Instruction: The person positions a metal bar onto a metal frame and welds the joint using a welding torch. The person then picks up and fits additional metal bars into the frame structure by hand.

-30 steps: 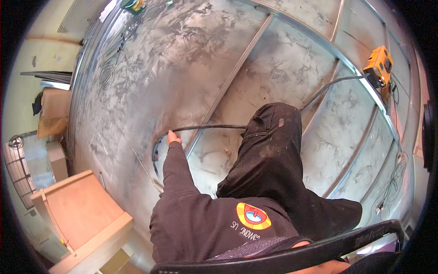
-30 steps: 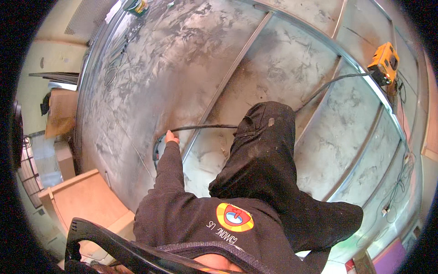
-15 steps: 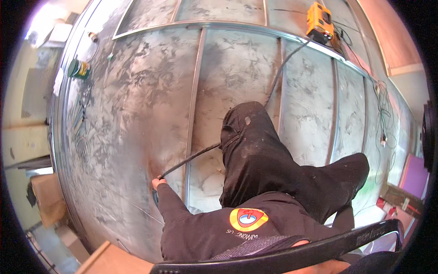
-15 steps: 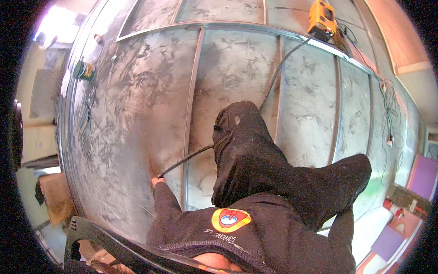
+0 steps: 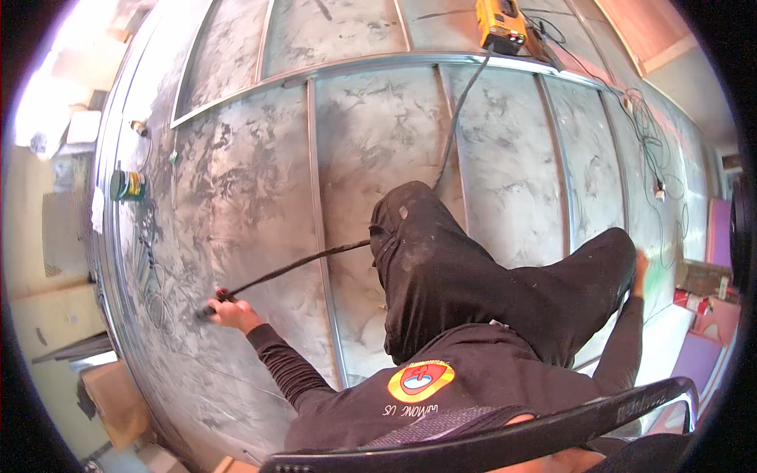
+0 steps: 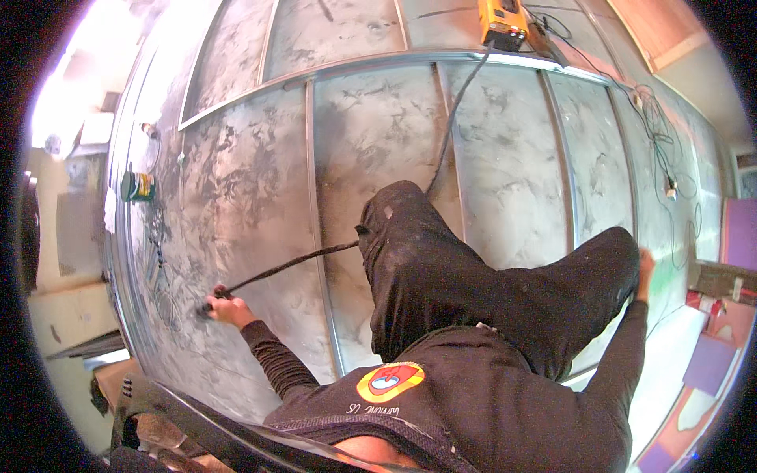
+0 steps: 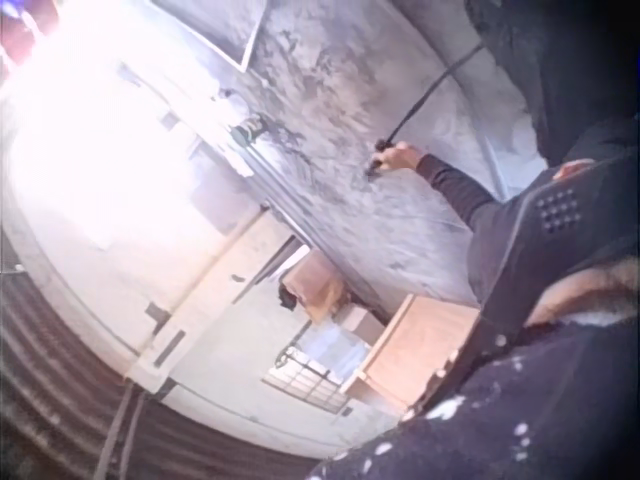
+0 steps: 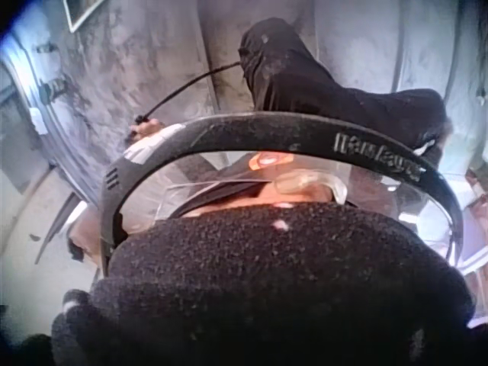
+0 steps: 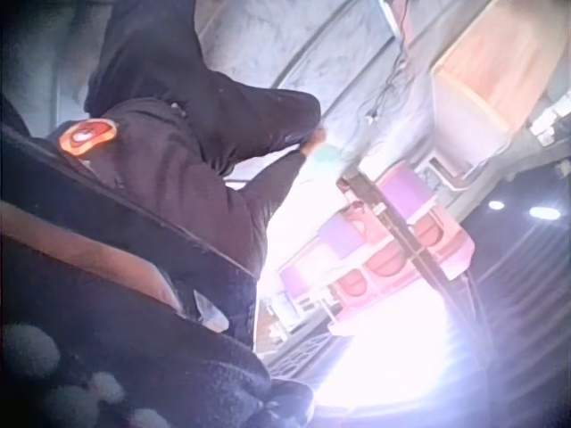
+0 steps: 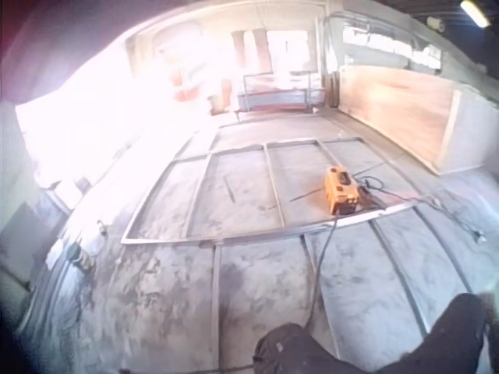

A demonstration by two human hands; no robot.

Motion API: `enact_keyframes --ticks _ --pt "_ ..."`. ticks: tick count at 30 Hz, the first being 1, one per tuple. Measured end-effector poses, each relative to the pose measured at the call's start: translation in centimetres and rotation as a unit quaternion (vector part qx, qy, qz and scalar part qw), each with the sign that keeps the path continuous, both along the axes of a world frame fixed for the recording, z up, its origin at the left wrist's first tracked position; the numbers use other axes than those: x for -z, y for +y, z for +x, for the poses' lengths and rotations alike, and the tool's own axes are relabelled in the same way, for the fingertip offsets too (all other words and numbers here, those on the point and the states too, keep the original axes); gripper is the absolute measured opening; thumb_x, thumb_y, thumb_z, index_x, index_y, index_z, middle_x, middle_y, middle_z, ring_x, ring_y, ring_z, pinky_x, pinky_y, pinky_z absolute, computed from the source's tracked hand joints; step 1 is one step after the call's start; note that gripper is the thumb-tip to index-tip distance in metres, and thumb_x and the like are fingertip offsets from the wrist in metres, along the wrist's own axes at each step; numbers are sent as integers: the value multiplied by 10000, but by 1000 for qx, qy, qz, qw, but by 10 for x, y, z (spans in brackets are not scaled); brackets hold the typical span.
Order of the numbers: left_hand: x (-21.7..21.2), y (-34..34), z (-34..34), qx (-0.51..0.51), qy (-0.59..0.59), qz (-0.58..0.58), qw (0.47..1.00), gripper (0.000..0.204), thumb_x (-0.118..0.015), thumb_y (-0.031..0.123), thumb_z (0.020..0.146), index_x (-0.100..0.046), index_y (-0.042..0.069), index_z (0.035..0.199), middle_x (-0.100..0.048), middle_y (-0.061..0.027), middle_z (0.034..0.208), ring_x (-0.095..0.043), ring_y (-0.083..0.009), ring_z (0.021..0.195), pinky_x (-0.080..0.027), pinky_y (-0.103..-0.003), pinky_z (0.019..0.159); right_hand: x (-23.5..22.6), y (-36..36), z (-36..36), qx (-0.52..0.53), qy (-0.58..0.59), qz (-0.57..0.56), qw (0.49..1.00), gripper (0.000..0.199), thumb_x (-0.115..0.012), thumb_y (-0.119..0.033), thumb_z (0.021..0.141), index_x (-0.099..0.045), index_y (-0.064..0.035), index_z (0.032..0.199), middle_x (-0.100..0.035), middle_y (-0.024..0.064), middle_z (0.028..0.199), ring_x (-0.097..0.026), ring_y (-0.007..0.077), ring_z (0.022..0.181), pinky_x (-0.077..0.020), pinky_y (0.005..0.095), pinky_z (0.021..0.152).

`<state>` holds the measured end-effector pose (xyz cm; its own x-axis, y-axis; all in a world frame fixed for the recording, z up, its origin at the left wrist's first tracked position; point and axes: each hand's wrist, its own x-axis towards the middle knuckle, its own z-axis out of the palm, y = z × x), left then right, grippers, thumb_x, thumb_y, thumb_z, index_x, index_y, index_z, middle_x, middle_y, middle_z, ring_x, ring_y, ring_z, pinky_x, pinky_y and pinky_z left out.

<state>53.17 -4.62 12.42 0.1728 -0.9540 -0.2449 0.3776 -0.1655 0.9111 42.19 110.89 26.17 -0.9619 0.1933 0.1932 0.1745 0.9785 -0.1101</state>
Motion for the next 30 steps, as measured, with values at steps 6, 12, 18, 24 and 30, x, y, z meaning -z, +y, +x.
enact_keyframes --ticks 6,12,18,24,30 --pt "-193 94 -172 301 35 -334 893 227 -601 159 982 -455 33 1102 -554 -83 876 -531 -151 715 -477 -301 646 -66 -312 -133 -15 144 -449 882 299 -605 -262 995 -683 -12 1140 -678 44 922 -628 104 830 -517 256 792" --pt "-256 264 -288 489 -93 -486 718 312 -581 219 1003 -477 31 1229 -565 -13 776 -506 -77 638 -440 -253 559 -127 -506 -156 -296 21 -589 751 489 -547 -344 1018 -541 25 1339 -661 125 1153 -614 204 1110 -470 369 1009" --pt "-260 434 -318 621 13 -659 424 374 -574 84 914 -499 1 1271 -657 -229 978 -647 -440 827 -519 -461 712 -90 -518 -156 -262 72 -792 547 643 -565 -397 1000 -358 -13 1473 -575 130 1310 -516 214 1265 -409 377 1052" --pt "-174 562 -307 772 -35 -562 295 394 -624 95 865 -520 68 1244 -685 -185 997 -659 -418 873 -523 -501 708 -65 -447 -182 107 194 -911 349 279 -599 -340 995 -525 -78 1056 -550 61 859 -542 163 698 -518 390 754" --pt "-75 552 -316 650 -181 -673 303 190 -659 144 812 -589 79 975 -667 -138 832 -652 -385 808 -488 -487 755 -39 -333 -235 182 150 -892 385 171 -661 -220 941 -559 -88 978 -547 47 797 -467 110 572 -464 313 615"
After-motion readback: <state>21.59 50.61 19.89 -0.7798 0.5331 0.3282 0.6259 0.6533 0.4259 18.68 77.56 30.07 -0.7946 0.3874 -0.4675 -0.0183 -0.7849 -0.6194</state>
